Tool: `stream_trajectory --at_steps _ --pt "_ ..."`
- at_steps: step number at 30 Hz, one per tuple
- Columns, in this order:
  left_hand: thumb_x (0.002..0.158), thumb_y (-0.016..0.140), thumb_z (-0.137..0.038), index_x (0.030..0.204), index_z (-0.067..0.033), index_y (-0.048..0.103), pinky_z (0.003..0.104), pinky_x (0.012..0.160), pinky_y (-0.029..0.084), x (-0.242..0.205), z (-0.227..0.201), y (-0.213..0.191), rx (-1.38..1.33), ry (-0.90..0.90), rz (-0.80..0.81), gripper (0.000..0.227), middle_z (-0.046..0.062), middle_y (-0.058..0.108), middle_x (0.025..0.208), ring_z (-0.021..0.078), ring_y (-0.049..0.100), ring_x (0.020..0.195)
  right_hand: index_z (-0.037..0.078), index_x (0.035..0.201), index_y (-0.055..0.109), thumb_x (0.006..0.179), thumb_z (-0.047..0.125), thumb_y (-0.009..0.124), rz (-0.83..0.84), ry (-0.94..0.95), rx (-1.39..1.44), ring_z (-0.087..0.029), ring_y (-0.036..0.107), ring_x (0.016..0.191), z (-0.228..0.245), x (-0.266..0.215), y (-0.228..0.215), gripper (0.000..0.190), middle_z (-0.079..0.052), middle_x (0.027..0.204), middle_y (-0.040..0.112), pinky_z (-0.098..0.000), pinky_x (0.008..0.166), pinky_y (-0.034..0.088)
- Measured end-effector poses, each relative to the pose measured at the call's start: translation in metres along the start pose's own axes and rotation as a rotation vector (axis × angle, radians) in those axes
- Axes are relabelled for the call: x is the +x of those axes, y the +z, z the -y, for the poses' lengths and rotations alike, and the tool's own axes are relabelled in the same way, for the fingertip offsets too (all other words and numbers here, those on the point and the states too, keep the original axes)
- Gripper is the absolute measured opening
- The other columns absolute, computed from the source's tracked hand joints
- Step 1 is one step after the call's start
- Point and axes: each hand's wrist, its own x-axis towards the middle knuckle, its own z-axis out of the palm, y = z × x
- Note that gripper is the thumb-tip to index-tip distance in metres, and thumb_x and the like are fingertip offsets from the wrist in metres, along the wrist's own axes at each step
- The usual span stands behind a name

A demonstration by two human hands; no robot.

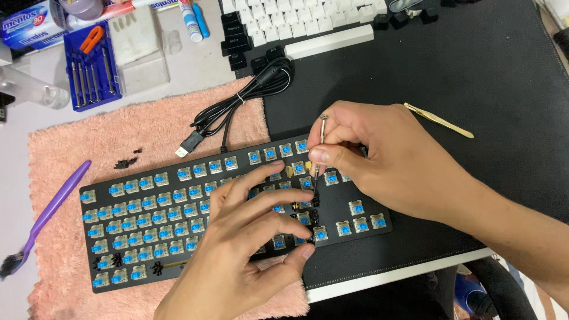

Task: The person is assembling a mechanical keyboard by installing stabilizers and switches. They use a small screwdriver to secure the stabilizers and then press the switches into place on the keyboard plate.

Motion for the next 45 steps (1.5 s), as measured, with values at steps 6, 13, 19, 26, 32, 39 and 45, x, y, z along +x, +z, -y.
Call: stream_trajectory --at_steps 6,13,19,26,32,39,45 --pt "0.09 0.077 -0.022 0.092 -0.018 0.066 0.052 0.11 0.033 -0.001 0.003 0.002 0.016 0.012 -0.01 0.012 -0.001 0.071 0.127 0.0351 0.053 0.144 0.014 0.091 0.072 0.095 0.018 0.07 -0.088 0.067 0.087 -0.002 0.064 0.066 0.005 -0.012 -0.012 0.007 0.006 0.071 0.074 -0.0197 0.064 0.047" --pt "0.089 0.078 -0.025 0.09 -0.0182 0.069 0.052 0.105 0.032 -0.003 0.005 0.003 0.02 -0.021 -0.027 0.011 -0.002 0.072 0.129 0.0335 0.051 0.144 0.005 0.138 0.069 0.103 0.012 0.066 -0.353 0.006 -0.297 -0.01 0.053 0.069 -0.043 -0.051 -0.033 0.035 0.001 0.079 0.069 -0.0254 0.072 0.045" --pt "0.092 0.076 -0.023 0.093 -0.0161 0.068 0.053 0.111 0.031 -0.004 0.003 -0.003 0.0 0.013 -0.014 0.011 0.002 0.07 0.132 0.0347 0.05 0.144 0.008 0.125 0.074 0.095 0.013 0.076 -0.335 -0.115 -0.629 -0.018 0.06 0.069 -0.074 -0.066 -0.022 0.031 -0.002 0.082 0.066 -0.0331 0.07 0.049" --pt "0.084 0.081 -0.022 0.095 -0.0181 0.074 0.056 0.119 0.032 -0.008 0.008 -0.018 0.035 -0.021 -0.109 0.013 0.001 0.067 0.136 0.0321 0.05 0.144 0.01 0.108 0.079 0.094 0.012 0.076 -0.379 -0.371 -0.514 -0.018 0.068 0.092 -0.032 -0.067 0.001 0.014 -0.006 0.106 0.07 -0.0287 0.084 0.051" --pt "0.089 0.077 -0.027 0.093 -0.0198 0.075 0.052 0.117 0.031 -0.006 0.012 -0.02 0.077 -0.054 -0.143 0.008 0.001 0.065 0.135 0.0302 0.047 0.145 0.006 0.114 0.074 0.096 0.013 0.068 -0.237 -0.533 -0.367 -0.023 0.062 0.098 -0.024 -0.056 0.026 0.02 -0.01 0.107 0.059 -0.034 0.09 0.052" --pt "0.09 0.076 -0.027 0.098 -0.0184 0.078 0.055 0.121 0.024 0.001 0.02 -0.019 0.092 -0.041 -0.108 0.012 0.002 0.064 0.138 0.0308 0.044 0.146 0.006 0.109 0.073 0.095 0.012 0.07 -0.197 -0.539 -0.37 -0.026 0.056 0.094 -0.026 -0.051 0.033 0.015 -0.01 0.105 0.056 -0.0366 0.087 0.049" --pt "0.089 0.077 -0.026 0.095 -0.0185 0.078 0.055 0.119 0.021 0.009 0.024 -0.019 0.098 -0.026 -0.08 0.01 0.003 0.063 0.139 0.0322 0.042 0.146 0.008 0.103 0.071 0.095 0.014 0.071 -0.177 -0.49 -0.342 -0.024 0.057 0.092 -0.02 -0.051 0.033 0.01 -0.007 0.104 0.06 -0.0355 0.086 0.049"
